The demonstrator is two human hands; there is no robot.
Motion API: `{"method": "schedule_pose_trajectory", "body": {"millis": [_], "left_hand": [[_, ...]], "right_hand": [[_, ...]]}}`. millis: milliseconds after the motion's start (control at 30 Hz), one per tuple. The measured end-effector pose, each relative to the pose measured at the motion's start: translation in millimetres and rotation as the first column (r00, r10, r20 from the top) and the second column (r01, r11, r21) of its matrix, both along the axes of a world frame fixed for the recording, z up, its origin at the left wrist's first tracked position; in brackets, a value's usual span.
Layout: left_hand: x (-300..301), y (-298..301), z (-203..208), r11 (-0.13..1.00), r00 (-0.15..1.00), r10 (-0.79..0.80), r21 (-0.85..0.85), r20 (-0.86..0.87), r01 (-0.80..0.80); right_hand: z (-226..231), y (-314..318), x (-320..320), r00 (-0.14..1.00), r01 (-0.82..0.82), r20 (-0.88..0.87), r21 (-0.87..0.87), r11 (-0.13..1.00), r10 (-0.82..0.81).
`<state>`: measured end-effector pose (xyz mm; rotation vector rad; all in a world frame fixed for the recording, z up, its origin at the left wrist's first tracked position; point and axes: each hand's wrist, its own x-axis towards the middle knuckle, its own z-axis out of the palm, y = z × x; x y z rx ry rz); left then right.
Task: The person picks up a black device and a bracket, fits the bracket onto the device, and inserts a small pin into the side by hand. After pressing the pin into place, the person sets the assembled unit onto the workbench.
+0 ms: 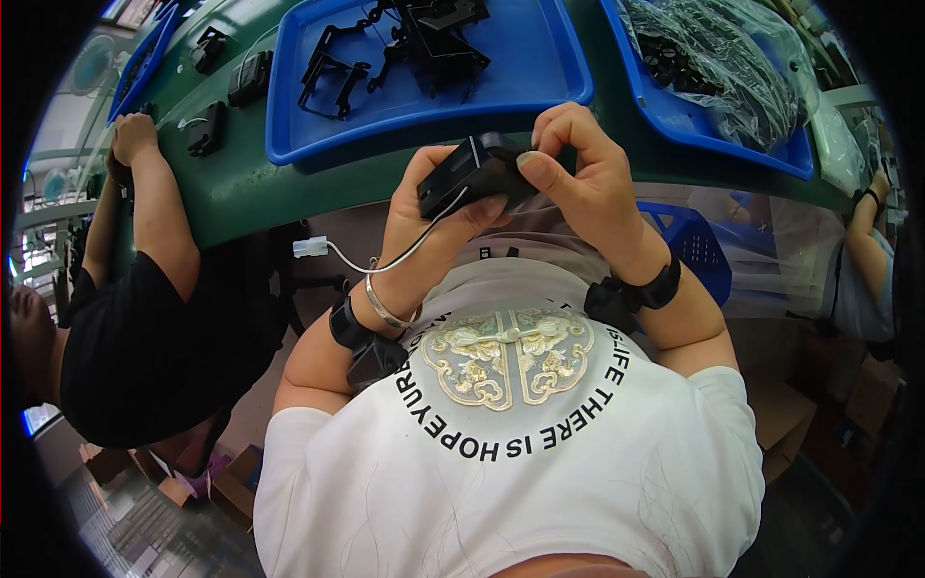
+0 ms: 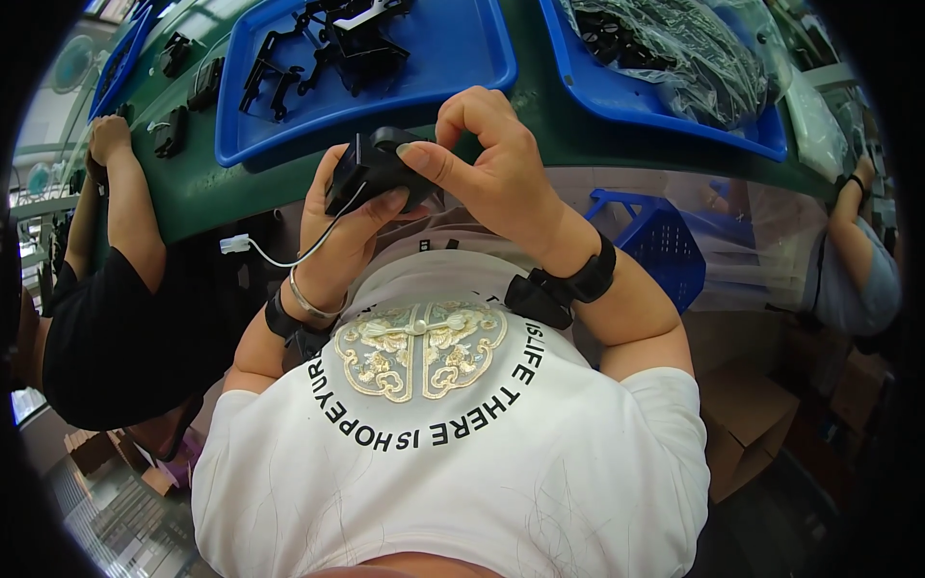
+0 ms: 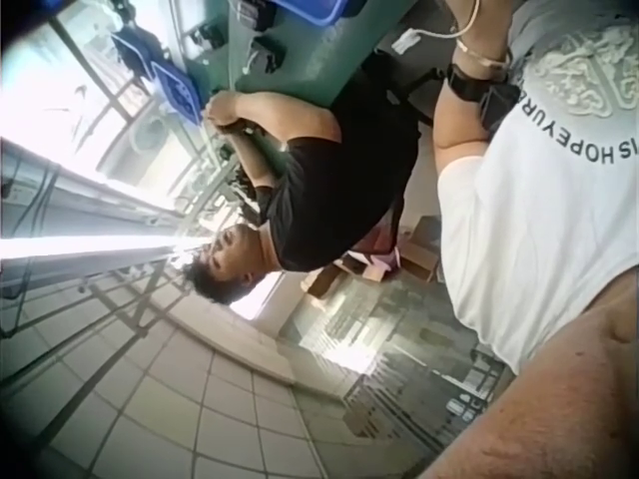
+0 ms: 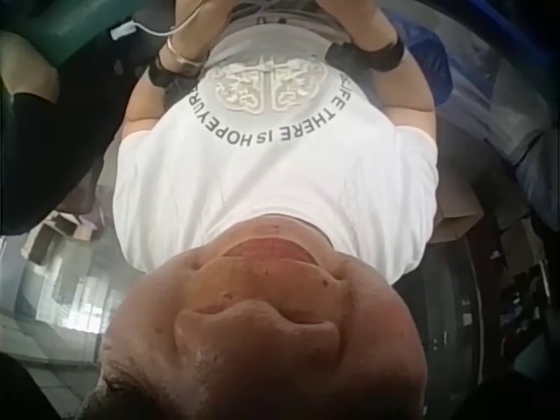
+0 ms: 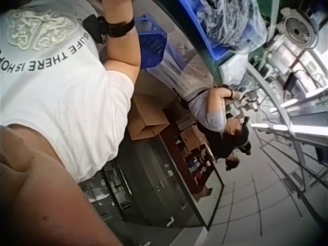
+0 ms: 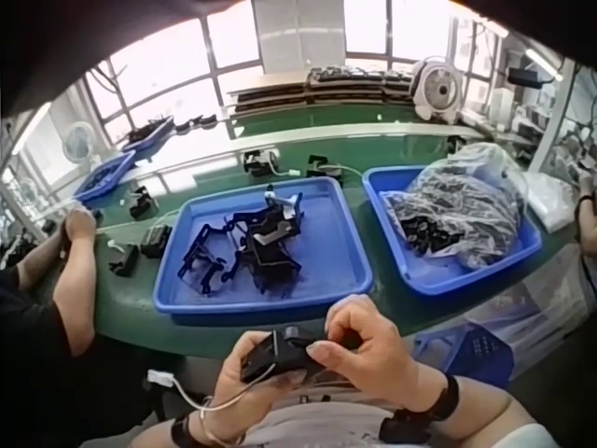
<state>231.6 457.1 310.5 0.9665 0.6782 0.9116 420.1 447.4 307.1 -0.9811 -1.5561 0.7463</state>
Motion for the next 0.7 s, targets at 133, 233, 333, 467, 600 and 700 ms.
{"method": "schedule_pose_trajectory", "body": {"millis": [133,233,333,467,600,700], "left_hand": [[-0.5,5.0,8.5,0.996,1.0,0.019,-0.083,-0.006,-0.019],[0.6,5.3,8.1,0.993,1.0,-0.001,-0.121,0.012,0.002],[1.4,5.2,10.4,0.982,0.999,-0.016,-0.185,0.046,0.025],[1.5,7.4,16.1,0.961,0.995,-0.017,-0.271,0.1,0.044],[0.4,7.0,16.4,0.963,0.994,-0.012,-0.266,0.105,0.039],[0.3,6.4,14.4,0.967,0.996,-0.032,-0.251,0.087,0.053]], "right_hand": [[4.5,0.4,-5.5,0.996,0.037,-0.073,-0.075,0.996,-0.042],[1.5,4.6,-5.2,0.996,0.059,0.055,0.105,0.993,-0.065],[0.2,8.1,-4.5,0.995,-0.01,-0.099,-0.262,0.965,-0.017],[1.6,11.3,-8.0,0.974,-0.054,-0.225,-0.26,0.964,-0.006],[8.0,10.4,-10.7,0.968,0.008,-0.246,-0.144,0.989,-0.043],[4.1,9.7,-8.0,0.984,-0.001,-0.179,-0.128,0.992,-0.022]]}}
